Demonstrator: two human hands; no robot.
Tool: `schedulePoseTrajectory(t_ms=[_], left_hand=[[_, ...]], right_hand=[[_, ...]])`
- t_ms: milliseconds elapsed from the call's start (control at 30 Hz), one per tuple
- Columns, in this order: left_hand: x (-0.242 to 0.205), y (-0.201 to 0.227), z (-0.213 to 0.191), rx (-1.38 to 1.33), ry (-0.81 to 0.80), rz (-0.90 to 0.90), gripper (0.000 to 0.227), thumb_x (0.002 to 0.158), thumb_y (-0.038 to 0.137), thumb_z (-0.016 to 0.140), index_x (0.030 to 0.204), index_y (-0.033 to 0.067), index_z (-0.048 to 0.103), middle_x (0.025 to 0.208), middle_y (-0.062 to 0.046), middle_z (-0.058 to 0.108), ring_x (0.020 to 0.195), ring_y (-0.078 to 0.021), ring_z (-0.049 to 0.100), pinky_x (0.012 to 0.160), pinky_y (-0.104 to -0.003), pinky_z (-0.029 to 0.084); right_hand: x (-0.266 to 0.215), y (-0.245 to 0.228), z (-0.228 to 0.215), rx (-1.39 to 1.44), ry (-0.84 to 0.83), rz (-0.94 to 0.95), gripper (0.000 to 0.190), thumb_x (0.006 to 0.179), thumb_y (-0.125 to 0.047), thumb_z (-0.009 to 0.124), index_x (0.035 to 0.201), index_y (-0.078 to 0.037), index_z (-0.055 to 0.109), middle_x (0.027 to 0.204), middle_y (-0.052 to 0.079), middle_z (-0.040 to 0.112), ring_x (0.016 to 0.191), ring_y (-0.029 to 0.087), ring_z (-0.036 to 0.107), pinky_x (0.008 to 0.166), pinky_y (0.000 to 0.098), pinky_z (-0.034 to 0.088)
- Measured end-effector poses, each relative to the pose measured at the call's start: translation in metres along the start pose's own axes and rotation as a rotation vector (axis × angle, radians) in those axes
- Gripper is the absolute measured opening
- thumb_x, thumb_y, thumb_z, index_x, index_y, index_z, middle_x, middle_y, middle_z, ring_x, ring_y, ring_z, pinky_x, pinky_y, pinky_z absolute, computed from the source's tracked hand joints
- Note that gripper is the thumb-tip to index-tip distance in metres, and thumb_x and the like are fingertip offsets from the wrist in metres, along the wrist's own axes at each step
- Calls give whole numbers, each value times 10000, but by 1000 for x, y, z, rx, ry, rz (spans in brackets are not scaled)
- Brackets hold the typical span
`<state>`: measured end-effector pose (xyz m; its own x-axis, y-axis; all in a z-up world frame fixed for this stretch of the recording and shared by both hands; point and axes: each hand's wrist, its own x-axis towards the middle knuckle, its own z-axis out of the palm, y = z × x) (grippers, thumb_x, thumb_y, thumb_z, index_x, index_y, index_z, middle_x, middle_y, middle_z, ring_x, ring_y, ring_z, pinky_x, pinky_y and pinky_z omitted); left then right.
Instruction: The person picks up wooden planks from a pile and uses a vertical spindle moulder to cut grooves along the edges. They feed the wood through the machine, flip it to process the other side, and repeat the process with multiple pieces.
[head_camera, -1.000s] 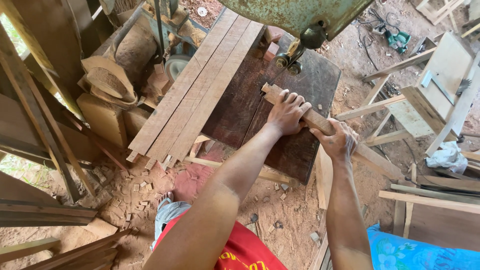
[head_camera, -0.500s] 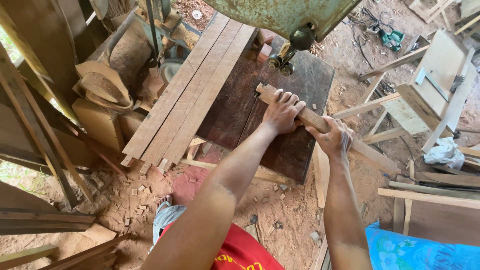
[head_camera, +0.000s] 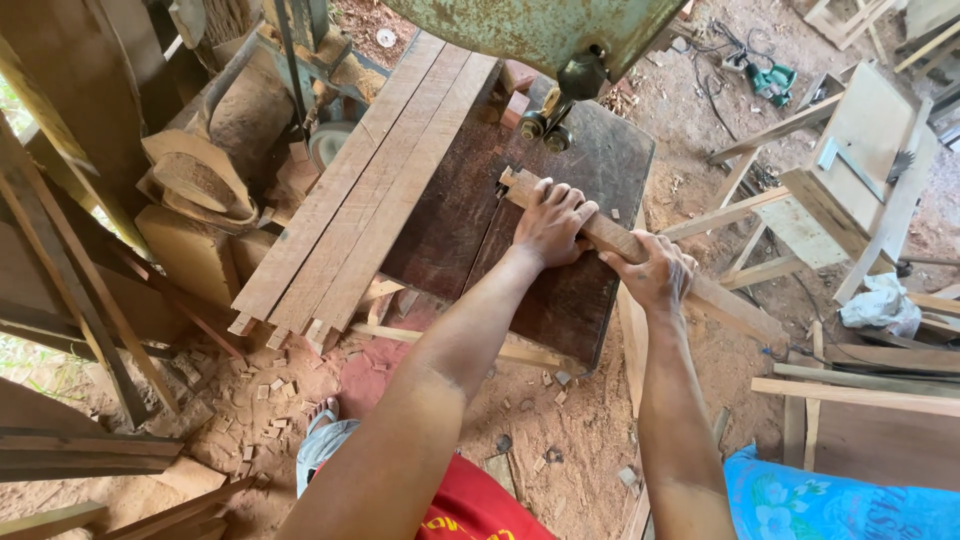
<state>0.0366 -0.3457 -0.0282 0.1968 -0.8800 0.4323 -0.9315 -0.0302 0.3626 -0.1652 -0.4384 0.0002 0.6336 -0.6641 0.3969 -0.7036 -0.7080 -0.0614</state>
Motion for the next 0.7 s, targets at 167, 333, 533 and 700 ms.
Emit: schedulePoseTrajectory(t_ms=[167, 333, 533, 700], left_hand=[[-2, 3, -5, -46, 84, 13, 549, 700, 404, 820, 1178, 187, 658, 1149, -49, 596, 1226, -251, 492, 1158, -499, 242], [-2, 3, -5, -43, 81, 16, 528, 706, 416, 820, 1160, 197, 664, 1150, -41, 608, 1229, -251, 495, 1152, -504, 244], [-17, 17, -19, -38, 15, 21, 530, 708, 415, 813, 1172, 207, 663, 1186, -40, 611, 1260, -246, 485, 1165, -498, 234], [-96, 56, -40, 41, -12, 57, 543, 772, 263, 701, 1282, 98, 613, 1181, -107, 608, 1196, -283, 496, 1104, -523, 263]], right_hand=[[-4, 4, 2, 18, 6, 3, 643, 684, -600, 891, 1145, -170, 763, 1090, 76, 753, 1013, 290, 698, 894, 447, 461], [-4, 0, -1, 46, 10, 36, 657, 676, -602, 891, 1149, -165, 760, 1078, 79, 755, 1031, 298, 692, 915, 457, 479], [-31, -6, -16, 57, 7, 31, 647, 739, -639, 818, 1154, -147, 755, 1075, 94, 751, 1010, 307, 688, 908, 464, 460], [-111, 19, -3, 161, 10, 54, 407, 1032, -533, 588, 1100, -185, 788, 1095, 44, 768, 1093, 246, 681, 1021, 456, 445]])
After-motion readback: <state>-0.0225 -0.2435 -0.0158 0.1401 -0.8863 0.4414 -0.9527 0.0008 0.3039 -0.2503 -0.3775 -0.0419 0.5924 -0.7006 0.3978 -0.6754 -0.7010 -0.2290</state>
